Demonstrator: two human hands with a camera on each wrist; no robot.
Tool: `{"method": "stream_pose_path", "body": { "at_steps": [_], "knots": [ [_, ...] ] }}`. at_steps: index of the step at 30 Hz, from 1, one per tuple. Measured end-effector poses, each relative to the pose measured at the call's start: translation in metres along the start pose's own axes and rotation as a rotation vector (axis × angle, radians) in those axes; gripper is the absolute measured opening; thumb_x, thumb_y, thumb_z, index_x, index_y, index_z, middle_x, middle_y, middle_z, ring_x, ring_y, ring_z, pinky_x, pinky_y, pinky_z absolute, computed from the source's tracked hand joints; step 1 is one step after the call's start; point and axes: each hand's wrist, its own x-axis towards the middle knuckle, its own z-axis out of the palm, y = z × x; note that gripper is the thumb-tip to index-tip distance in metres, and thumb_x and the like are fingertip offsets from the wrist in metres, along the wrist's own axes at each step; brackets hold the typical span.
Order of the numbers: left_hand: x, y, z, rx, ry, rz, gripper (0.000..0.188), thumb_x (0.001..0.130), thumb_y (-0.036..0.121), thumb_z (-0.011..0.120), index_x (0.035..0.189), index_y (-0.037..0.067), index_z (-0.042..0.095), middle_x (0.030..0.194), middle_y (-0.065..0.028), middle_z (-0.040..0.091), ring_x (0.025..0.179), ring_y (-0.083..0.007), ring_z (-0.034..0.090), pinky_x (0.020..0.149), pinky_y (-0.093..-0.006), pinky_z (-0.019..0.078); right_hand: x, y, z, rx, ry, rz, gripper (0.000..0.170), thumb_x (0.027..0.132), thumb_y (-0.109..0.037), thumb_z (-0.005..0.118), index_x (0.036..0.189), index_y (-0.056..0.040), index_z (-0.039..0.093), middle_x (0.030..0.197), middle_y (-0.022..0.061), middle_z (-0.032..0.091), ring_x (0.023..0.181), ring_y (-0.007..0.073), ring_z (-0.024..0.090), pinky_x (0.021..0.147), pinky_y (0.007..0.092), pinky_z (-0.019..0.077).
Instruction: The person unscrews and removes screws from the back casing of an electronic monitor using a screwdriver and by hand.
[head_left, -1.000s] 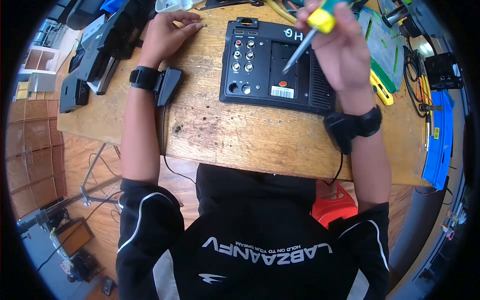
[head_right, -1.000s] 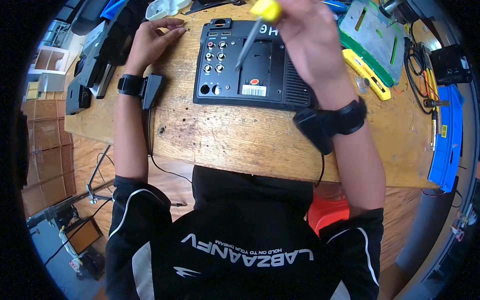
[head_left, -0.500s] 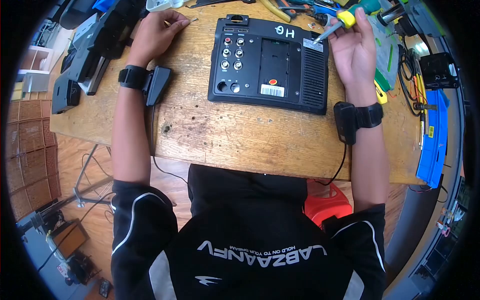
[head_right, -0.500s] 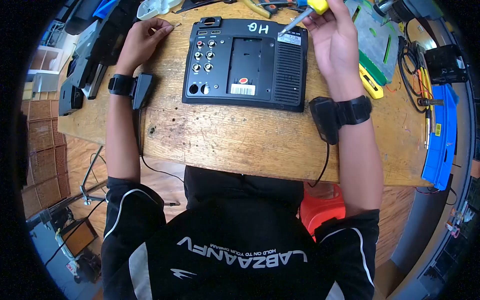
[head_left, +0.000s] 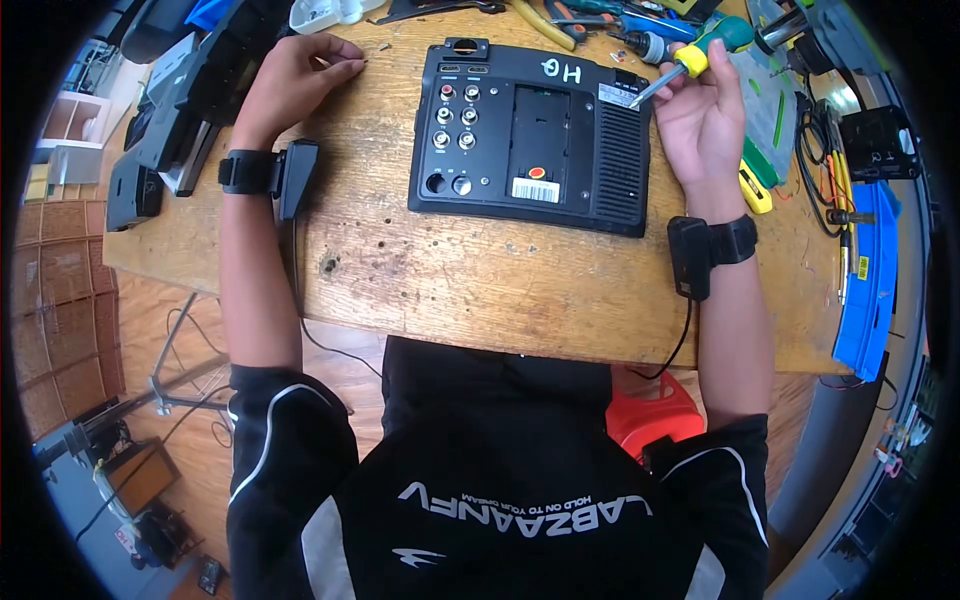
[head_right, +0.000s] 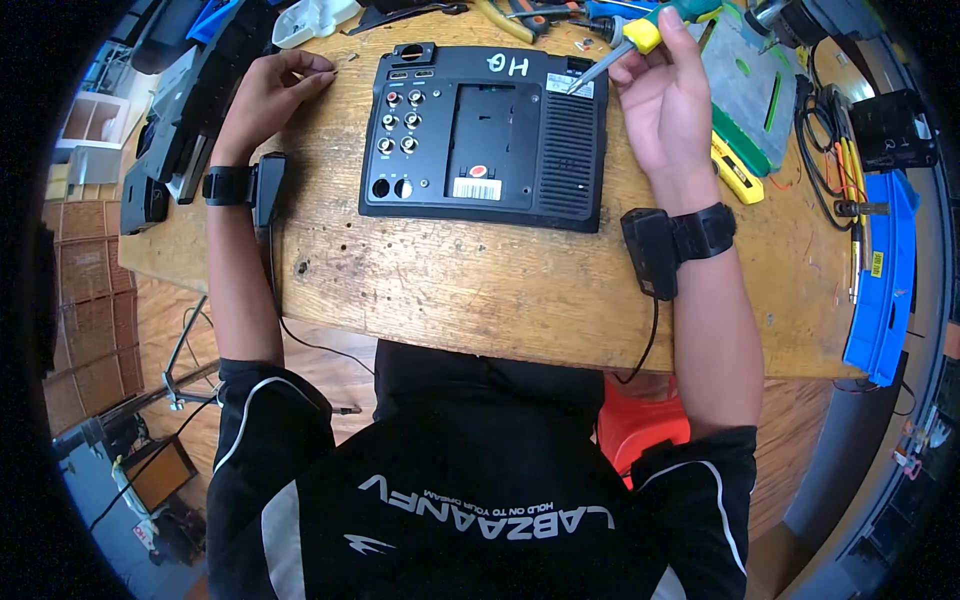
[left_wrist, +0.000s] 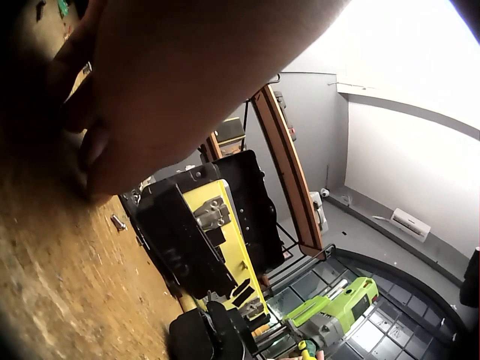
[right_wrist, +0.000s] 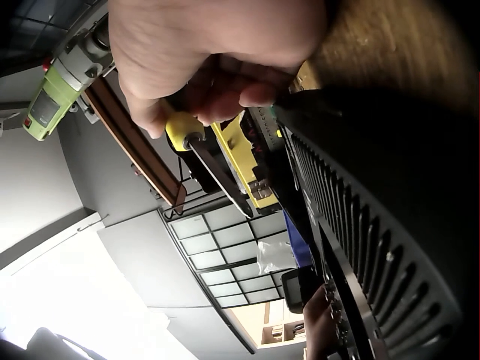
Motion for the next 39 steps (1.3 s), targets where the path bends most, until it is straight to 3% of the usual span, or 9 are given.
{"method": "stream_pose_path", "body": {
  "at_steps": [2,9,12,16,22,26,31,34,39],
  "knots": [
    [-0.001,0.01,-0.002,0.072,-0.055,-0.059,0.025,0.095,0.019,0.075,0.109,-0.002,0.074,0.092,-0.0037,0.075,0.078,-0.0085,0.063,0.075,-0.0246,0.0517,0.0,0.0,0.001,-0.005,-0.025,-0.002,0.029,0.103,-0.034,0.063,0.109,-0.0063,0.061,0.106,0.0073,0.066,0.084,0.014,0.057,0.074,0.0298,0.0458],
    [0.002,0.015,0.003,0.119,-0.039,-0.051,0.025,0.098,0.022,0.071,0.107,-0.001,0.074,0.08,-0.0005,0.069,0.072,-0.0044,0.057,0.065,-0.0251,0.0467,-0.002,0.003,0.007,-0.028,0.008,-0.023,0.028,0.102,-0.033,0.064,0.113,-0.0076,0.062,0.102,0.0039,0.066,0.084,0.011,0.056,0.074,0.0279,0.0456],
    [0.003,0.015,0.002,-0.002,0.075,-0.05,0.026,0.1,0.023,0.07,0.109,-0.001,0.073,0.082,-0.0002,0.069,0.071,-0.0041,0.056,0.065,-0.0233,0.0463,-0.004,0.005,0.011,-0.016,0.024,-0.019,0.028,0.101,-0.034,0.066,0.112,-0.0084,0.063,0.101,0.0027,0.066,0.083,0.0107,0.056,0.075,0.0266,0.0455],
    [0.007,0.035,-0.004,-0.339,0.121,-0.134,0.027,0.102,0.025,0.068,0.112,0.001,0.073,0.098,-0.0032,0.075,0.076,-0.0087,0.067,0.068,-0.0218,0.0497,-0.008,0.006,0.029,0.028,0.11,0.002,0.013,0.104,-0.025,0.06,0.108,-0.0126,0.061,0.087,-0.0029,0.063,0.074,0.0096,0.054,0.064,0.0241,0.0413],
    [0.011,0.083,-0.012,-0.377,0.207,-0.069,0.025,0.098,0.018,0.072,0.117,0.002,0.074,0.103,-0.0062,0.077,0.093,-0.0134,0.074,0.081,-0.0234,0.0563,-0.009,0.005,0.036,-0.01,0.134,-0.016,0.01,0.104,-0.021,0.059,0.108,-0.0125,0.061,0.09,-0.0013,0.064,0.077,0.0099,0.055,0.064,0.0242,0.0419],
    [0.015,0.122,0.006,-0.411,0.045,0.13,0.023,0.096,0.016,0.074,0.114,0.001,0.076,0.098,-0.0081,0.078,0.087,-0.0136,0.075,0.074,-0.0242,0.0589,-0.009,0.006,0.033,-0.009,0.131,-0.013,0.009,0.104,-0.02,0.059,0.108,-0.0119,0.061,0.09,-0.0004,0.064,0.077,0.0101,0.055,0.064,0.0242,0.042],
    [0.023,0.169,0.038,-0.322,-0.244,0.195,0.02,0.098,0.012,0.071,0.113,0.0,0.076,0.096,-0.0041,0.077,0.086,-0.0102,0.072,0.078,-0.025,0.0596,-0.008,0.007,0.029,-0.008,0.112,0.007,0.01,0.105,-0.02,0.058,0.106,-0.011,0.062,0.088,0.0006,0.063,0.076,0.0111,0.055,0.064,0.0239,0.0418],
    [0.031,0.179,0.051,-0.189,-0.307,0.327,0.022,0.095,0.017,0.074,0.109,0.0,0.077,0.092,-0.0084,0.077,0.082,-0.012,0.07,0.078,-0.0284,0.0564,-0.007,0.007,0.031,0.01,0.127,0.02,0.011,0.104,-0.021,0.059,0.105,-0.0104,0.063,0.086,0.001,0.063,0.075,0.0112,0.055,0.064,0.0239,0.0419],
    [0.031,0.179,0.062,-0.241,-0.328,0.322,0.021,0.093,0.018,0.076,0.103,-0.001,0.077,0.087,-0.0098,0.076,0.079,-0.0135,0.069,0.075,-0.0296,0.0547,-0.005,0.011,0.026,0.047,0.076,-0.004,0.013,0.104,-0.02,0.06,0.104,-0.0084,0.064,0.087,0.0029,0.066,0.072,0.0115,0.056,0.063,0.0235,0.0418]
  ]
}}
